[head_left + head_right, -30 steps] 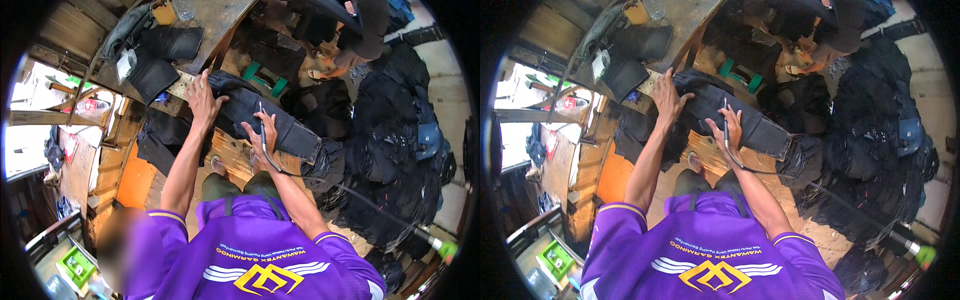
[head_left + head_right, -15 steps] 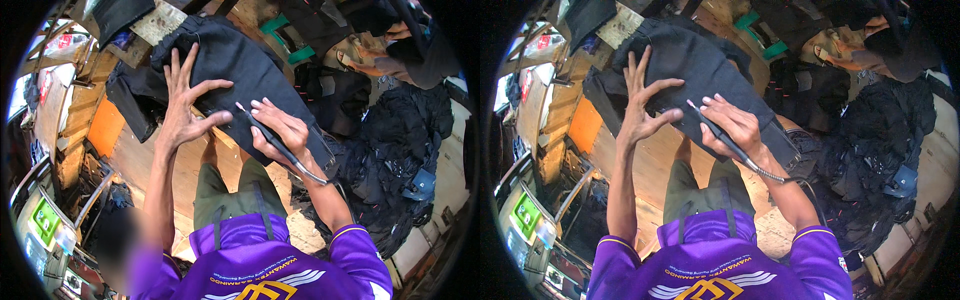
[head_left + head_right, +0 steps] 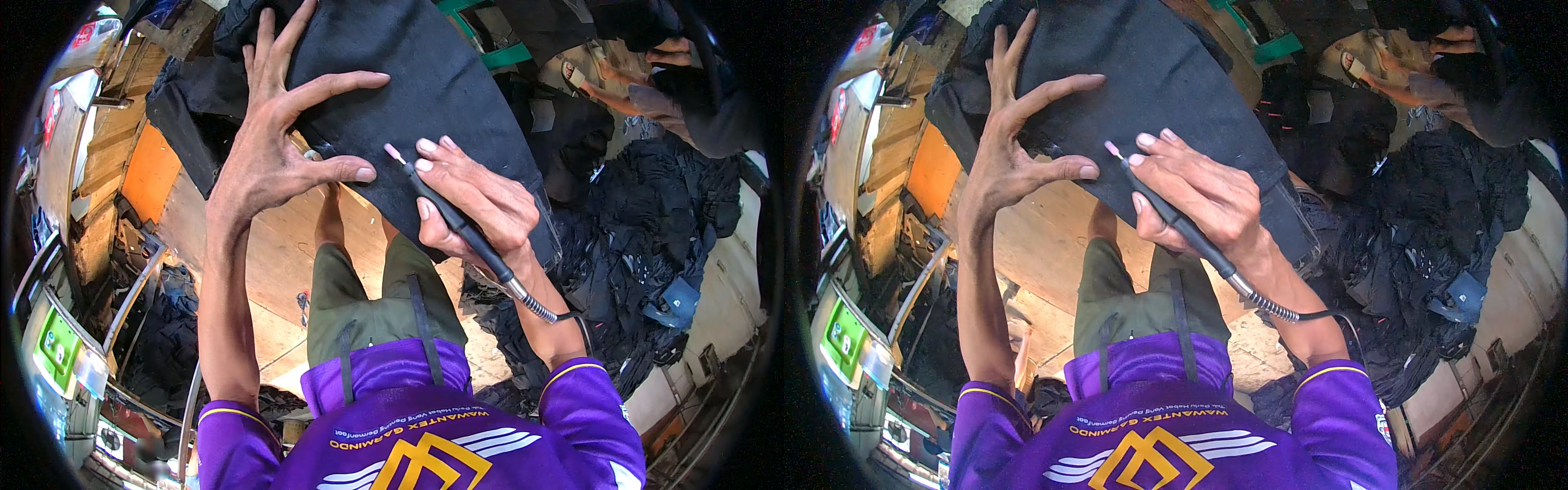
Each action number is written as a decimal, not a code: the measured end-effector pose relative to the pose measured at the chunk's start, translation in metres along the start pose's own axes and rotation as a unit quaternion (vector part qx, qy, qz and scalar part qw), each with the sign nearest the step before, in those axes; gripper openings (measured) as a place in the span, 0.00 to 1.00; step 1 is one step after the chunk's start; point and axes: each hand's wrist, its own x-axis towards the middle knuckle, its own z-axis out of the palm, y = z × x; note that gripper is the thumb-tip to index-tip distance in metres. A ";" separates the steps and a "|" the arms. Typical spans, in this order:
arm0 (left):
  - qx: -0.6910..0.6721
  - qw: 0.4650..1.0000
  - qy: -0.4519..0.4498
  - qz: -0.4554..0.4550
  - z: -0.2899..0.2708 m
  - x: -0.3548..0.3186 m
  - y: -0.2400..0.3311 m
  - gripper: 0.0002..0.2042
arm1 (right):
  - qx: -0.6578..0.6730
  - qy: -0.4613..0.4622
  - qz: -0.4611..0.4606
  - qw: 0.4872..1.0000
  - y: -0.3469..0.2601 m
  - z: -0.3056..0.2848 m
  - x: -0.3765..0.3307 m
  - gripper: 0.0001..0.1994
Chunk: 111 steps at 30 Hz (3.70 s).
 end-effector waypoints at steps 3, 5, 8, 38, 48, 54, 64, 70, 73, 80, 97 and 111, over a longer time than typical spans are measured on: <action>-0.006 0.998 -0.034 -0.048 -0.005 0.000 0.007 0.37 | -0.010 0.002 -0.031 0.999 0.005 0.003 0.002 0.14; -0.014 0.995 -0.063 -0.081 -0.008 0.001 0.010 0.36 | -0.019 0.007 -0.038 0.999 0.005 0.004 0.002 0.15; -0.001 0.996 -0.070 -0.064 -0.010 0.004 0.011 0.39 | -0.028 0.011 -0.032 0.999 0.005 0.006 0.001 0.15; 0.019 0.991 -0.072 -0.111 -0.002 0.002 0.018 0.42 | -0.022 0.027 0.002 0.999 0.007 -0.002 -0.021 0.16; 0.029 0.994 -0.072 -0.079 -0.007 0.002 0.011 0.43 | -0.020 0.015 0.025 0.999 0.001 -0.012 -0.031 0.16; 0.036 0.994 -0.073 -0.078 -0.007 0.003 0.011 0.43 | -0.018 0.013 0.024 0.999 0.002 -0.015 -0.042 0.16; 0.033 0.994 -0.068 -0.073 -0.006 0.002 0.008 0.44 | 0.006 0.012 0.021 1.000 -0.003 -0.021 -0.051 0.17; 0.044 0.997 -0.030 -0.048 0.004 -0.001 0.011 0.45 | -0.010 -0.001 0.024 1.000 -0.004 -0.019 -0.054 0.17; 0.051 0.997 -0.024 -0.056 0.007 -0.003 0.016 0.45 | -0.012 -0.001 0.032 0.999 -0.006 -0.021 -0.054 0.17; 0.040 0.997 -0.022 -0.057 0.006 0.004 0.023 0.41 | -0.005 0.000 0.037 0.999 -0.007 -0.027 -0.065 0.17; -0.216 0.833 0.348 -0.372 0.079 -0.034 0.161 0.57 | 0.136 0.218 0.301 0.918 0.002 -0.045 -0.070 0.12; -0.587 0.702 0.172 -0.364 0.117 -0.087 0.149 0.16 | 0.008 0.149 0.074 0.986 0.000 -0.047 -0.097 0.13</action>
